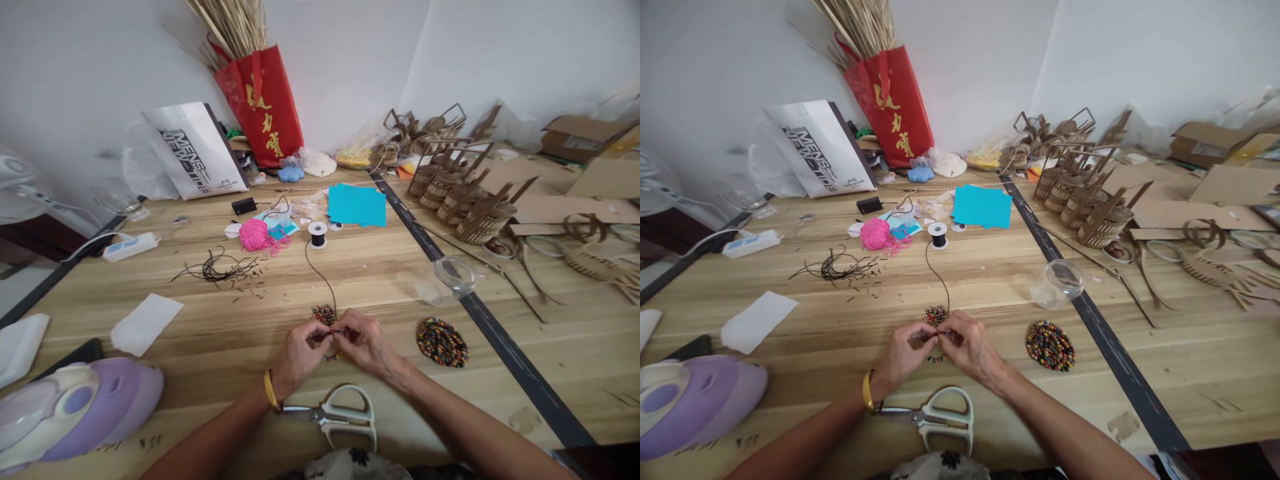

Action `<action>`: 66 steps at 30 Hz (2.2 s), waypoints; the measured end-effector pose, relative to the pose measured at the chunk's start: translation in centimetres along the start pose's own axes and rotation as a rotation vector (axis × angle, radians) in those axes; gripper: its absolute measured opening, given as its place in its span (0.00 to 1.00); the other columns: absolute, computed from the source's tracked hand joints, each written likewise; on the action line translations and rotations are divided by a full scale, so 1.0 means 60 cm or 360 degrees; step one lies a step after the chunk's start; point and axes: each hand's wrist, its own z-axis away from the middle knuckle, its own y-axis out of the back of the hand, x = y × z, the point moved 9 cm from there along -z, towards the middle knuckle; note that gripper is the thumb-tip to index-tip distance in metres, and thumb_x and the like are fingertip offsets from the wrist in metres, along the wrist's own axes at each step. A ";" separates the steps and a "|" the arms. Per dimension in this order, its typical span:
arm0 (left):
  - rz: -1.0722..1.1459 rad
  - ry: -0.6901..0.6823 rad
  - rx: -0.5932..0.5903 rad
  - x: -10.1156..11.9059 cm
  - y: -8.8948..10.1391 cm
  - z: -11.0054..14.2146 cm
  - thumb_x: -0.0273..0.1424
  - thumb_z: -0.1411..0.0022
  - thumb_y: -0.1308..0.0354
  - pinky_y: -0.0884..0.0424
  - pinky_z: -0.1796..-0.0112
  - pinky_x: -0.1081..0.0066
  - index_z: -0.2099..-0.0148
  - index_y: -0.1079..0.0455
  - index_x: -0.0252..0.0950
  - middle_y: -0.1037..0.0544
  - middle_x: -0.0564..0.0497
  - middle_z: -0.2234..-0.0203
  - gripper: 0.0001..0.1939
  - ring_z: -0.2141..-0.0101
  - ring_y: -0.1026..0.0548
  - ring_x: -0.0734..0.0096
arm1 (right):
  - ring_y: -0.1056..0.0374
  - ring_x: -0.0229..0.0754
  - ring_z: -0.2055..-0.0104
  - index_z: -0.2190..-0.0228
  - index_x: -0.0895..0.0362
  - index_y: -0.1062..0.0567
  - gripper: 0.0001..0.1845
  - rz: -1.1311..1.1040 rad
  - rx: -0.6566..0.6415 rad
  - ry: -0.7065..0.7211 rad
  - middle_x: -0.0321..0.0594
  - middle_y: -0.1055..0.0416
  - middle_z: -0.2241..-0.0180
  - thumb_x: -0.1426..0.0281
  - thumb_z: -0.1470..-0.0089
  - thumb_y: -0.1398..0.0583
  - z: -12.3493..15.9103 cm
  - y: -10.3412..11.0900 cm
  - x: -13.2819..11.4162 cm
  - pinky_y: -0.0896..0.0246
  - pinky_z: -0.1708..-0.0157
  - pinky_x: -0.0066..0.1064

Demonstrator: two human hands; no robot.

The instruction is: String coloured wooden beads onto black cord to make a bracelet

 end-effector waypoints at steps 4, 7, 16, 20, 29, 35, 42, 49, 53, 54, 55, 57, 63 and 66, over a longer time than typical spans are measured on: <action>-0.0192 -0.0181 0.0043 0.015 0.007 0.004 0.25 0.48 0.41 0.33 0.69 0.72 0.72 0.27 0.36 0.23 0.50 0.76 0.03 0.74 0.28 0.70 | 0.35 0.36 0.73 0.70 0.59 0.25 0.05 -0.0028 -0.0027 -0.0062 0.38 0.31 0.74 0.76 0.50 0.42 0.000 -0.003 0.006 0.42 0.74 0.25; -0.0270 -0.0328 0.0051 0.025 0.009 0.005 0.27 0.46 0.41 0.33 0.67 0.72 0.70 0.27 0.37 0.24 0.50 0.75 0.02 0.71 0.27 0.69 | 0.38 0.34 0.75 0.72 0.59 0.27 0.03 -0.0130 -0.0071 -0.0188 0.35 0.33 0.76 0.75 0.51 0.42 -0.001 -0.008 0.024 0.45 0.76 0.23; -0.0103 -0.0613 -0.0092 0.046 0.004 0.000 0.26 0.42 0.42 0.29 0.64 0.70 0.67 0.27 0.33 0.22 0.46 0.71 0.03 0.68 0.25 0.69 | 0.43 0.30 0.79 0.72 0.61 0.29 0.12 -0.0801 -0.0508 -0.0654 0.33 0.35 0.79 0.64 0.50 0.39 0.004 -0.038 0.065 0.47 0.78 0.22; -0.0071 -0.0618 -0.0166 0.049 0.001 0.001 0.27 0.41 0.42 0.29 0.65 0.72 0.67 0.28 0.32 0.22 0.46 0.71 0.03 0.69 0.24 0.70 | 0.40 0.31 0.79 0.73 0.60 0.28 0.14 -0.1009 -0.0613 -0.0787 0.33 0.34 0.79 0.61 0.54 0.37 0.010 -0.049 0.078 0.43 0.79 0.21; -0.0373 -0.1139 0.0014 0.095 0.008 0.037 0.21 0.41 0.44 0.27 0.59 0.69 0.55 0.34 0.33 0.27 0.44 0.64 0.12 0.60 0.27 0.68 | 0.39 0.28 0.80 0.73 0.61 0.26 0.14 -0.1418 -0.0631 -0.1032 0.32 0.33 0.80 0.64 0.59 0.33 0.020 -0.060 0.070 0.42 0.82 0.17; -0.0498 -0.1458 0.0010 0.109 0.003 0.065 0.21 0.40 0.44 0.25 0.64 0.76 0.55 0.32 0.33 0.30 0.43 0.59 0.10 0.63 0.25 0.74 | 0.40 0.27 0.83 0.73 0.62 0.25 0.12 -0.1603 -0.0629 -0.1109 0.30 0.34 0.83 0.67 0.60 0.33 0.027 -0.068 0.065 0.41 0.83 0.17; -0.0779 -0.1695 0.0139 0.120 0.007 0.085 0.24 0.39 0.46 0.27 0.67 0.74 0.57 0.30 0.36 0.25 0.45 0.64 0.08 0.65 0.25 0.72 | 0.38 0.28 0.82 0.73 0.62 0.25 0.12 -0.1738 -0.0685 -0.1184 0.32 0.32 0.82 0.69 0.62 0.32 0.034 -0.082 0.064 0.38 0.83 0.18; -0.0734 -0.1726 0.0040 0.124 0.001 0.086 0.24 0.38 0.47 0.29 0.68 0.75 0.59 0.30 0.36 0.25 0.46 0.65 0.07 0.65 0.26 0.72 | 0.38 0.27 0.83 0.73 0.62 0.26 0.13 -0.1712 -0.0755 -0.1180 0.31 0.32 0.82 0.68 0.62 0.31 0.038 -0.085 0.060 0.36 0.82 0.19; -0.0508 -0.1524 -0.0006 0.123 0.005 0.070 0.22 0.40 0.44 0.28 0.63 0.71 0.62 0.32 0.34 0.26 0.46 0.65 0.04 0.63 0.27 0.70 | 0.36 0.28 0.81 0.71 0.62 0.26 0.16 -0.1625 -0.0774 -0.1089 0.32 0.31 0.79 0.64 0.58 0.31 0.032 -0.076 0.053 0.36 0.79 0.18; -0.0415 -0.1465 -0.0002 0.124 0.009 0.065 0.22 0.41 0.44 0.28 0.62 0.69 0.63 0.32 0.34 0.26 0.45 0.65 0.04 0.62 0.28 0.70 | 0.35 0.28 0.80 0.70 0.62 0.27 0.16 -0.1596 -0.0781 -0.1053 0.33 0.30 0.79 0.63 0.56 0.32 0.030 -0.072 0.051 0.35 0.79 0.19; -0.0336 -0.1410 -0.0011 0.124 0.011 0.060 0.21 0.41 0.44 0.28 0.60 0.67 0.63 0.33 0.34 0.27 0.45 0.65 0.04 0.61 0.28 0.69 | 0.35 0.29 0.79 0.70 0.62 0.27 0.16 -0.1564 -0.0792 -0.1015 0.34 0.30 0.78 0.61 0.54 0.33 0.029 -0.069 0.048 0.35 0.78 0.19; -0.0203 -0.1369 -0.0022 0.128 0.014 0.056 0.20 0.42 0.44 0.28 0.58 0.64 0.64 0.33 0.34 0.26 0.44 0.65 0.05 0.60 0.28 0.67 | 0.34 0.30 0.77 0.69 0.62 0.28 0.16 -0.1497 -0.0826 -0.0939 0.35 0.29 0.77 0.60 0.51 0.35 0.025 -0.061 0.043 0.36 0.77 0.19; -0.0021 -0.1277 -0.0046 0.124 0.015 0.049 0.19 0.42 0.44 0.30 0.57 0.62 0.63 0.35 0.34 0.26 0.45 0.66 0.07 0.61 0.28 0.67 | 0.34 0.31 0.75 0.67 0.62 0.27 0.15 -0.1376 -0.0893 -0.0742 0.36 0.29 0.74 0.63 0.52 0.34 0.015 -0.045 0.031 0.37 0.77 0.19; -0.0018 -0.1203 -0.0026 0.116 0.017 0.045 0.20 0.42 0.43 0.30 0.59 0.65 0.63 0.34 0.34 0.27 0.46 0.67 0.06 0.63 0.28 0.69 | 0.35 0.30 0.75 0.67 0.61 0.27 0.15 -0.1317 -0.0860 -0.0729 0.36 0.30 0.74 0.62 0.52 0.34 0.014 -0.045 0.039 0.37 0.76 0.20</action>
